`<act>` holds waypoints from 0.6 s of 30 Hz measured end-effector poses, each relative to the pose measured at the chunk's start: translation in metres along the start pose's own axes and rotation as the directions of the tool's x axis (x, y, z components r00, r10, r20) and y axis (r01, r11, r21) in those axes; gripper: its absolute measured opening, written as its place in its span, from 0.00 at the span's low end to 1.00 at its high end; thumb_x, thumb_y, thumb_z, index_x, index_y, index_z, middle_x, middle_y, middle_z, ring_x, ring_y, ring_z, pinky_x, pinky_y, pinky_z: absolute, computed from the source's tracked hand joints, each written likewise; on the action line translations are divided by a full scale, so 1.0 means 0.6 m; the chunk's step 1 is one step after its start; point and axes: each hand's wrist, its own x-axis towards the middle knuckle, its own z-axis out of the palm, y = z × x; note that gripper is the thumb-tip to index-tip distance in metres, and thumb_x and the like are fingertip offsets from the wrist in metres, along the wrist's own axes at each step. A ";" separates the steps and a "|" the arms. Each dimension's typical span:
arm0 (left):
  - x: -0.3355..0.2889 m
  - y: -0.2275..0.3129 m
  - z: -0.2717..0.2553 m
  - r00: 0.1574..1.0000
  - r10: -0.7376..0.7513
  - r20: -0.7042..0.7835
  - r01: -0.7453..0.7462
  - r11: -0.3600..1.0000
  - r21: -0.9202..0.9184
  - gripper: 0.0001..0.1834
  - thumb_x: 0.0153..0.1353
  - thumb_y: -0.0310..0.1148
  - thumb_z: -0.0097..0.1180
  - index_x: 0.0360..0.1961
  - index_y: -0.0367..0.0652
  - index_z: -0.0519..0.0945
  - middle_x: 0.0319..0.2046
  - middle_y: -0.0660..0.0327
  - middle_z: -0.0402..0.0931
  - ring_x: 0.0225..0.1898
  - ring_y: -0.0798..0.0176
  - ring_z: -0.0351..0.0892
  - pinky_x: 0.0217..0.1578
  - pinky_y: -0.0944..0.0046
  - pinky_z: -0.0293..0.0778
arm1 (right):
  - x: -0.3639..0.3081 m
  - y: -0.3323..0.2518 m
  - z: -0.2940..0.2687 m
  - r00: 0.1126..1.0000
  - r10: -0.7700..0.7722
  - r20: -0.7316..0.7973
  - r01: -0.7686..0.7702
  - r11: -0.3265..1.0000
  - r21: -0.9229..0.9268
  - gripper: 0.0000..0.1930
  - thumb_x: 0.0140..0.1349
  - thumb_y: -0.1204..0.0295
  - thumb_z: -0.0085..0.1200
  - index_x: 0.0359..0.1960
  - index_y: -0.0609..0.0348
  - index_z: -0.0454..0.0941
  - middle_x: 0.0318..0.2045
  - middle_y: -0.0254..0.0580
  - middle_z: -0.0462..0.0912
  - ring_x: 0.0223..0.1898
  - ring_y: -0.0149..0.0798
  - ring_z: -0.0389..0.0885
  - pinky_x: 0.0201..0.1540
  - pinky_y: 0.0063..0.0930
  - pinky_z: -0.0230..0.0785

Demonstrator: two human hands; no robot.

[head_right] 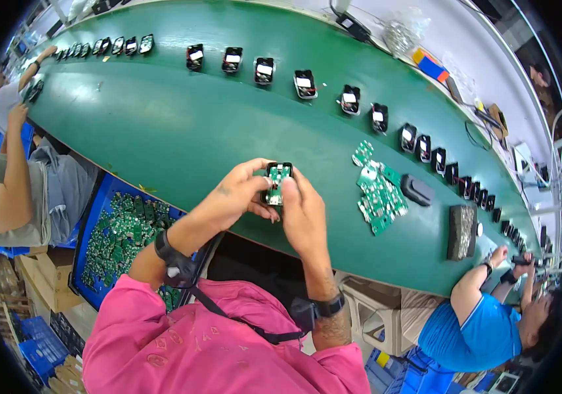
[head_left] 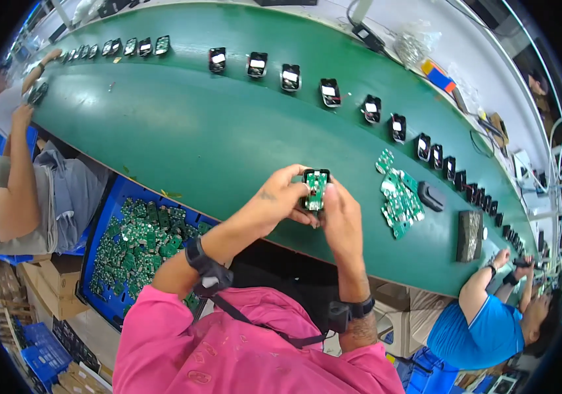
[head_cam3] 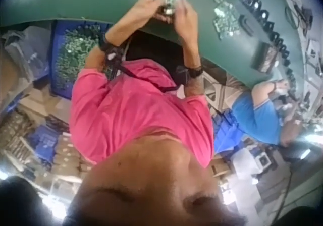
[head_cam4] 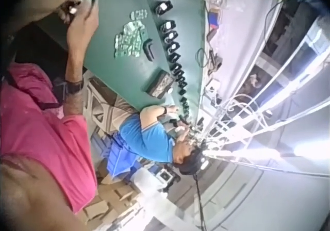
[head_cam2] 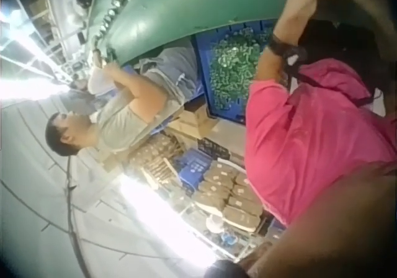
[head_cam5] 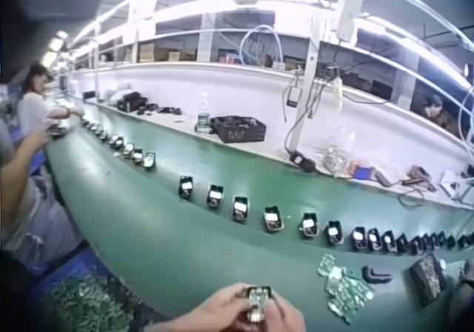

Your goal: Assembling circuit boards into black plastic housings on an assembly line.

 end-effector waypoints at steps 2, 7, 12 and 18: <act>0.025 0.009 -0.042 0.998 -0.056 0.008 0.057 0.973 -0.224 0.16 0.69 0.29 0.44 0.56 0.37 0.70 0.36 0.49 0.82 0.29 0.55 0.87 0.29 0.65 0.86 | -0.003 -0.003 -0.006 0.999 0.021 -0.032 -0.019 0.998 0.061 0.19 0.75 0.65 0.43 0.59 0.65 0.76 0.25 0.36 0.77 0.23 0.27 0.71 0.27 0.23 0.64; 0.041 0.059 -0.072 0.993 -0.115 0.018 0.114 0.930 -0.350 0.14 0.70 0.30 0.44 0.53 0.35 0.71 0.38 0.46 0.82 0.28 0.56 0.87 0.28 0.66 0.86 | -0.031 0.050 0.014 0.957 -0.268 -0.115 0.185 0.862 -0.472 0.15 0.69 0.72 0.55 0.54 0.65 0.78 0.17 0.36 0.72 0.18 0.27 0.69 0.23 0.26 0.62; 0.045 0.083 -0.075 0.987 -0.159 -0.020 0.142 0.928 -0.344 0.13 0.70 0.32 0.44 0.50 0.36 0.72 0.36 0.47 0.82 0.28 0.55 0.87 0.26 0.66 0.85 | -0.033 0.052 0.018 0.938 -0.346 0.018 0.298 0.781 -0.548 0.13 0.66 0.75 0.57 0.51 0.65 0.79 0.18 0.38 0.73 0.19 0.29 0.71 0.23 0.29 0.64; 0.030 0.071 -0.016 0.979 0.178 -0.102 -0.150 0.960 0.238 0.14 0.69 0.31 0.45 0.52 0.35 0.71 0.31 0.53 0.81 0.24 0.60 0.83 0.22 0.66 0.77 | -0.010 -0.016 -0.004 0.985 0.137 -0.107 -0.133 0.990 0.038 0.21 0.75 0.62 0.43 0.62 0.64 0.72 0.22 0.34 0.78 0.22 0.26 0.74 0.24 0.21 0.65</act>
